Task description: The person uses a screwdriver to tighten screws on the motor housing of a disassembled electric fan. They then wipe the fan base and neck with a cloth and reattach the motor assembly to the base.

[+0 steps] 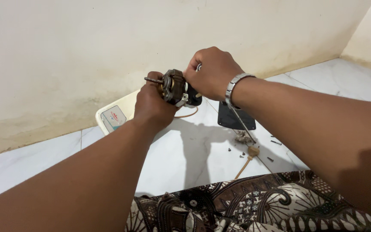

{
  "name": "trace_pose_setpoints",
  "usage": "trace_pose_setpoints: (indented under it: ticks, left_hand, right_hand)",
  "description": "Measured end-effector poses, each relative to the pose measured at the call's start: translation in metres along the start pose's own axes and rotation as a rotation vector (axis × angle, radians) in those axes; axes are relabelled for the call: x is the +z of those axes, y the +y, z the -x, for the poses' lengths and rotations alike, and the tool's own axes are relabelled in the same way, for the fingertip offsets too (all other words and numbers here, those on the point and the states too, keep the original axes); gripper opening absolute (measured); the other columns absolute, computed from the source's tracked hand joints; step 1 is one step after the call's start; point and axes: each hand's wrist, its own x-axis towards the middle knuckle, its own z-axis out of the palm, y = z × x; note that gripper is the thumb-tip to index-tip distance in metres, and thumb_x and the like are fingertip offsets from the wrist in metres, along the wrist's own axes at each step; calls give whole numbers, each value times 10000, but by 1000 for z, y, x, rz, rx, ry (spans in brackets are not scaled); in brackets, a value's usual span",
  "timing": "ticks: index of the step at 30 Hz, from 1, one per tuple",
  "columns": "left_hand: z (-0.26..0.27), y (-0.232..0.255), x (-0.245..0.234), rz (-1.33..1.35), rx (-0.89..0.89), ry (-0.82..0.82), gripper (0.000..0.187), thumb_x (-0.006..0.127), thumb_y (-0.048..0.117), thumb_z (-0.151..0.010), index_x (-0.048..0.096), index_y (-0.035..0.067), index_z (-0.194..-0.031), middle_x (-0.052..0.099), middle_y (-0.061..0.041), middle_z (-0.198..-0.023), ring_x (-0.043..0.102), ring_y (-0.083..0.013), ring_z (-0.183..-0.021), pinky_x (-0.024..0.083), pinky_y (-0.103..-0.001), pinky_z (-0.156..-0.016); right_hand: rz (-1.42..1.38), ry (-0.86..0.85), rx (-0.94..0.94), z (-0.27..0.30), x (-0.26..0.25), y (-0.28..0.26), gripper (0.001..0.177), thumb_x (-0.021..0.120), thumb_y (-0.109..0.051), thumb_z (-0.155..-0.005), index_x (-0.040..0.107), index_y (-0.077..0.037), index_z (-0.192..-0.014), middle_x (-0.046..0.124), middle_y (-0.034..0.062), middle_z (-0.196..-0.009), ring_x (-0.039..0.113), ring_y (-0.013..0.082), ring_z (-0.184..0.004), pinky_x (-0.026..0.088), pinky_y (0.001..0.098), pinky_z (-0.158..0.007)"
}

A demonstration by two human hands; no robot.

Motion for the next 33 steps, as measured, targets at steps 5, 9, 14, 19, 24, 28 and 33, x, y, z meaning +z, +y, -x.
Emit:
trace_pose_setpoints:
  ticks: [5,9,14,19,24,28,33]
  left_hand:
    - [-1,-4,1,4,5,-2,653,900,289,-730,501,133,-1222,738,-83,-1097,710,-236,-1015,540,-363,-856]
    - [-2,-4,1,-2,27,7,660,897,284,-724,501,134,-1230,749,-89,-1097,717,-237,-1022,543,-357,-862]
    - [-3,-4,0,-5,13,7,666,907,285,-709,505,145,-1222,743,-74,-1111,712,-231,-1029,542,-355,-860]
    - [-3,-4,0,-14,1,-3,660,908,296,-717,505,150,-1219,748,-70,-1105,712,-226,-1026,538,-353,-868]
    - [-3,-7,0,-2,32,6,653,896,277,-726,503,159,-1234,741,-69,-1109,716,-224,-1016,544,-352,-868]
    - [-8,-9,0,-9,42,9,664,905,283,-720,505,158,-1235,747,-65,-1110,716,-214,-1031,540,-342,-887]
    - [-20,-18,0,-4,5,37,743,932,288,-681,497,169,-1271,730,-66,-1159,711,-204,-1061,548,-330,-912]
  right_hand:
    - [-39,-21,91,-6,5,2,347,747,-461,-864,756,-116,-835,770,107,-894,747,241,-843,575,373,-827]
    - [-54,-51,150,-8,5,2,332,751,-443,-866,753,-113,-832,773,105,-906,752,242,-868,577,376,-839]
    - [-15,44,-13,-2,5,2,217,753,-326,-862,745,-112,-896,749,120,-983,717,272,-922,553,386,-840]
    - [-18,161,-189,2,3,7,164,735,-246,-874,733,-101,-951,756,131,-957,707,291,-906,543,401,-819]
    - [-83,144,-148,2,-11,28,164,739,-257,-893,774,-107,-949,767,93,-915,732,213,-841,567,355,-795]
    - [-273,4,221,12,-17,58,159,723,-250,-917,754,-114,-993,751,80,-869,727,157,-768,589,316,-623]
    - [-537,-71,483,26,6,100,110,680,-125,-928,738,-66,-1001,718,33,-869,638,106,-699,531,273,-559]
